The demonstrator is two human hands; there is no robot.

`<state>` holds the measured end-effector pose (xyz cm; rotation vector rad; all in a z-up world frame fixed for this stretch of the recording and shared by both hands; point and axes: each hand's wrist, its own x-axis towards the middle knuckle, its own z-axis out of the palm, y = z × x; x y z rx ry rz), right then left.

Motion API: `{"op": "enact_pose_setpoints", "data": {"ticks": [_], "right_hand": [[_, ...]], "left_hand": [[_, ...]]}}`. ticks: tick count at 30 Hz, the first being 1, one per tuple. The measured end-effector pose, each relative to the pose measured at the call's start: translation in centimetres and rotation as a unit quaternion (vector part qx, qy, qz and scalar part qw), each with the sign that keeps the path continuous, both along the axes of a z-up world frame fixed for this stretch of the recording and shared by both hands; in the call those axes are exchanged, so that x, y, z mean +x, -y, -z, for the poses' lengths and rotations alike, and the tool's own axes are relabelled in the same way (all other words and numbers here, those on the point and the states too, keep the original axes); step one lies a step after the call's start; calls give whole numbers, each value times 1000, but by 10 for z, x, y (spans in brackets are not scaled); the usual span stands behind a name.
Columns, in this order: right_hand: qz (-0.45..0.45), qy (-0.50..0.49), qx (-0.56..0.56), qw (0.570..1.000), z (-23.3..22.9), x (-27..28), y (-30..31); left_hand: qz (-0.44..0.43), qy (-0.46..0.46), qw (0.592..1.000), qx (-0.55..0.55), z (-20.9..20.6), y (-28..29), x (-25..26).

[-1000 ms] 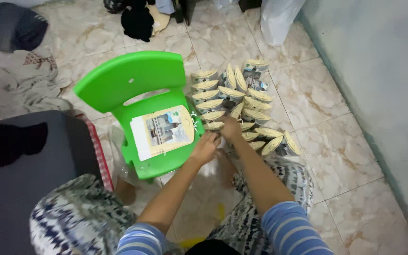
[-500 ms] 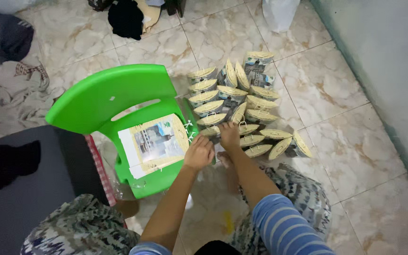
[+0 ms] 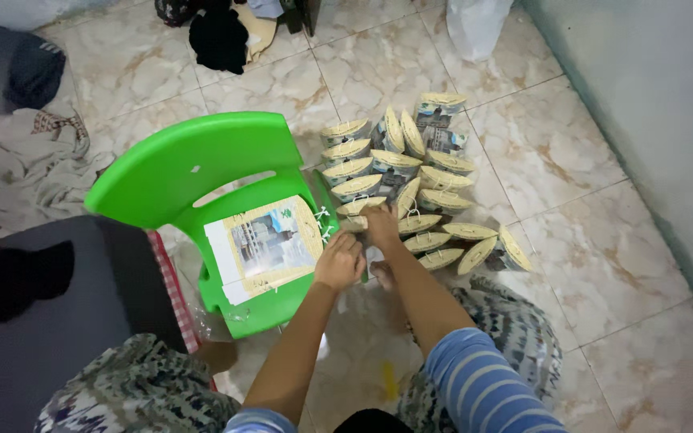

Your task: The person wraps small rectangular items in printed paper, folds the edges, and secures them with string. They place each finished package on a growing pile on the floor.

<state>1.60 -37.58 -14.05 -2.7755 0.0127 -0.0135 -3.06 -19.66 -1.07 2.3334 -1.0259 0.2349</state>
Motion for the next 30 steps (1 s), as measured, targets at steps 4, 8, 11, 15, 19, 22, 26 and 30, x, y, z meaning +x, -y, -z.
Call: {"op": "enact_pose_setpoints", "data": {"ticks": [4,8,11,15,19,22,26,30], "right_hand": [[48,-30,55,997,-26,-3,7],[54,6,32,998,-55,-14,18],[52,35,18,998,-79,-22,31],[49,69,25,996,-133,-30,40],[52,111,22,992,-203,-37,28],[37,191,126,973,-242,-44,15],[65,164,443,879,-273,-62,-23],[16,227,493,839,-286,-104,-96]], "left_hand": [[-2,50,999,21,18,-2,-4],[-11,110,984,139,23,3,-10],[-18,65,992,111,8,-1,-24],[-27,-4,999,20,-42,-42,-53],[-37,-22,999,10,-101,-124,-71],[-76,-40,996,-2,-133,-188,-73],[-206,-103,970,-76,-155,-224,-74],[-217,-33,961,-167,-162,-207,-67]]}}
